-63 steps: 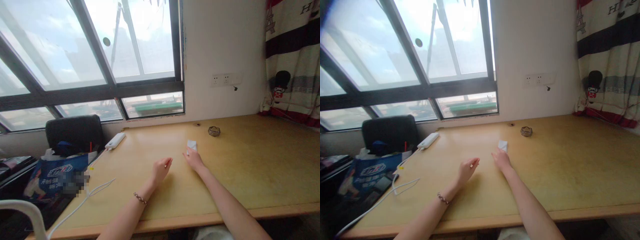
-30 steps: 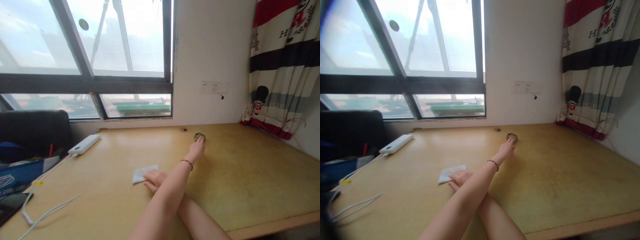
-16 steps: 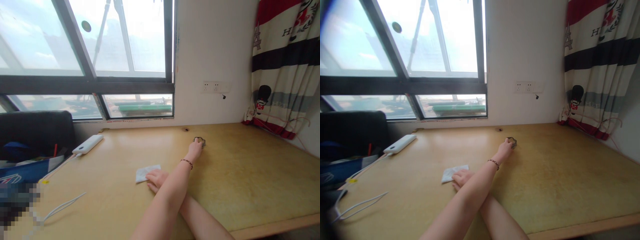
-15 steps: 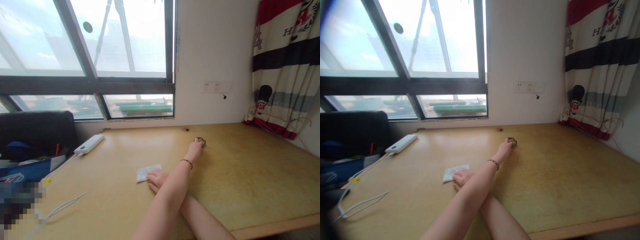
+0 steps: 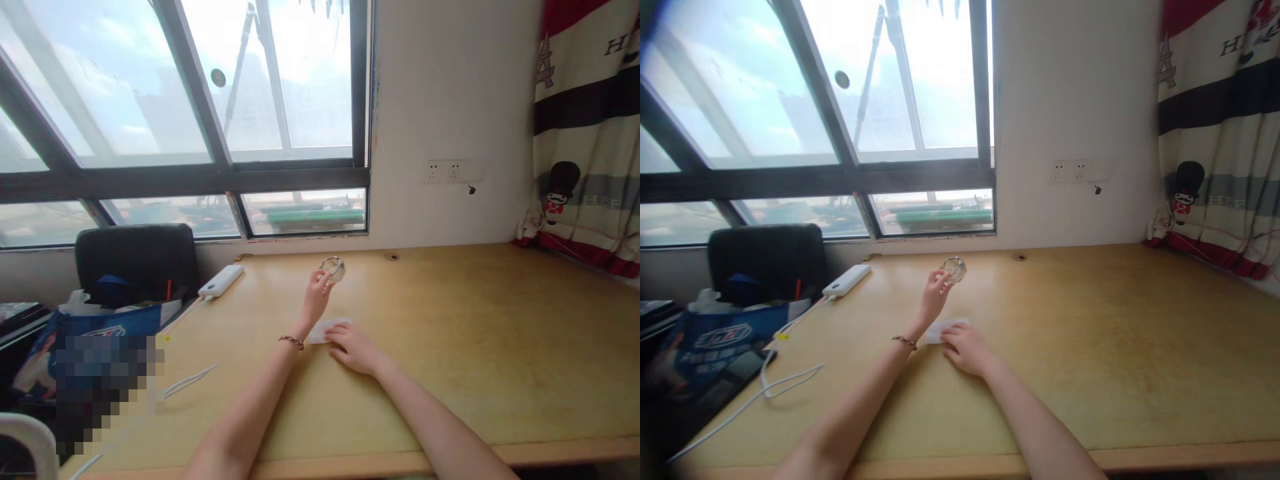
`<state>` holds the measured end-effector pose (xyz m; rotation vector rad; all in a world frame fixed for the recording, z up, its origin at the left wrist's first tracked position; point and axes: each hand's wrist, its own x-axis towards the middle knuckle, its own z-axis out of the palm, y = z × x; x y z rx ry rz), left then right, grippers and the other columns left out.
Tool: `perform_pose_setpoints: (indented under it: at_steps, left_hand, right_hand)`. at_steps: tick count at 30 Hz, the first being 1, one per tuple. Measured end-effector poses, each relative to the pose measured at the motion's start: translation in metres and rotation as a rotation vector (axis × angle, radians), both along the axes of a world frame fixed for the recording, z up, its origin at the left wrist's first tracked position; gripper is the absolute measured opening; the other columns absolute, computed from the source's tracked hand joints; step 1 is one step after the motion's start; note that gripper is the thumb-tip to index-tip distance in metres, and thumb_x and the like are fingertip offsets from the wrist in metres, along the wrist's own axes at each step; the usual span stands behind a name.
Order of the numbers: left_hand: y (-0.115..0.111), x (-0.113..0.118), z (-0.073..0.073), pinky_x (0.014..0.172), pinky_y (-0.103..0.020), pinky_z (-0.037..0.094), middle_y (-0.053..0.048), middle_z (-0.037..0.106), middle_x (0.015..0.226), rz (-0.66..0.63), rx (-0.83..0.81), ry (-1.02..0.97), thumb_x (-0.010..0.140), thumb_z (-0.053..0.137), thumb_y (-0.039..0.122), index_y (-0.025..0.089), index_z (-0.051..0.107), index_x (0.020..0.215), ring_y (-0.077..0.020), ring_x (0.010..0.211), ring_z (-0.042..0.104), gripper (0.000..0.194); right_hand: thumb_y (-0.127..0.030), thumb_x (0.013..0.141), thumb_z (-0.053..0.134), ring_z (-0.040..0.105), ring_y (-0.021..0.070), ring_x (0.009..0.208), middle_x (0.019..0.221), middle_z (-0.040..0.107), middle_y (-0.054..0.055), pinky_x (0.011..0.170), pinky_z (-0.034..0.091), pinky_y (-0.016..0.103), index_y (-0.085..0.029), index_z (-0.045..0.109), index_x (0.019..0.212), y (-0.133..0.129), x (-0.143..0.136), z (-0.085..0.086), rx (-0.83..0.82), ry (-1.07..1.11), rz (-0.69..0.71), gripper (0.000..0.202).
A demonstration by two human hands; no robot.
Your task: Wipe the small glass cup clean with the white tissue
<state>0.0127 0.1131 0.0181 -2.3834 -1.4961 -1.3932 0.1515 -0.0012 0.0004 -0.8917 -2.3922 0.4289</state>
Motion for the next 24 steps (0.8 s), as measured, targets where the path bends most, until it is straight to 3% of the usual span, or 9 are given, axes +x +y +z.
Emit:
perform_pose_setpoints:
  at_steps: [4, 6, 8, 13, 24]
  left_hand:
    - [0.01, -0.107, -0.017, 0.07, -0.031, 0.046, -0.006, 0.043, 0.104, 0.197, 0.009, 0.01, 0.077, 0.046, 0.019, 0.02, 0.052, 0.101, -0.0142, 0.076, 0.05, 0.025]
    - [0.014, -0.142, -0.024, 0.072, -0.032, 0.046, -0.006, 0.042, 0.103, 0.265, 0.018, 0.0, 0.076, 0.045, 0.019, 0.02, 0.053, 0.099, -0.0143, 0.075, 0.05, 0.025]
    - [0.018, -0.162, -0.031, 0.074, -0.033, 0.045, -0.007, 0.041, 0.102, 0.314, 0.001, -0.002, 0.074, 0.046, 0.019, 0.018, 0.054, 0.097, -0.014, 0.073, 0.049, 0.025]
    - [0.024, -0.17, -0.041, 0.079, -0.035, 0.043, -0.006, 0.041, 0.1, 0.327, -0.032, 0.026, 0.07, 0.047, 0.016, 0.019, 0.055, 0.096, -0.0182, 0.084, 0.05, 0.028]
    - [0.025, -0.165, -0.044, 0.084, -0.034, 0.041, -0.008, 0.044, 0.104, 0.237, -0.099, 0.143, 0.07, 0.044, 0.011, 0.018, 0.055, 0.094, -0.0197, 0.093, 0.049, 0.027]
  right_hand:
    - [-0.023, 0.077, 0.05, 0.045, 0.0172, 0.105, 0.108, 0.058, 0.004, 0.092, 0.034, 0.032, -0.021, 0.057, 0.103, 0.001, -0.002, 0.001, 0.015, 0.028, -0.007, 0.027]
    - [-0.023, 0.077, 0.05, 0.045, 0.0168, 0.104, 0.107, 0.058, 0.003, 0.091, 0.034, 0.032, -0.021, 0.057, 0.102, 0.001, -0.002, 0.0, 0.01, 0.043, -0.011, 0.026]
    - [-0.023, 0.077, 0.05, 0.045, 0.0171, 0.105, 0.107, 0.058, 0.003, 0.092, 0.034, 0.032, -0.021, 0.057, 0.103, 0.0, -0.003, -0.001, -0.002, 0.047, -0.019, 0.027]
    - [-0.023, 0.077, 0.05, 0.044, 0.0179, 0.106, 0.108, 0.058, 0.004, 0.093, 0.033, 0.034, -0.02, 0.057, 0.104, -0.002, -0.003, 0.0, -0.029, 0.041, -0.044, 0.027]
    - [-0.023, 0.077, 0.05, 0.044, 0.0164, 0.107, 0.108, 0.058, 0.004, 0.094, 0.033, 0.033, -0.02, 0.057, 0.104, -0.003, -0.003, 0.0, -0.058, 0.062, -0.046, 0.028]
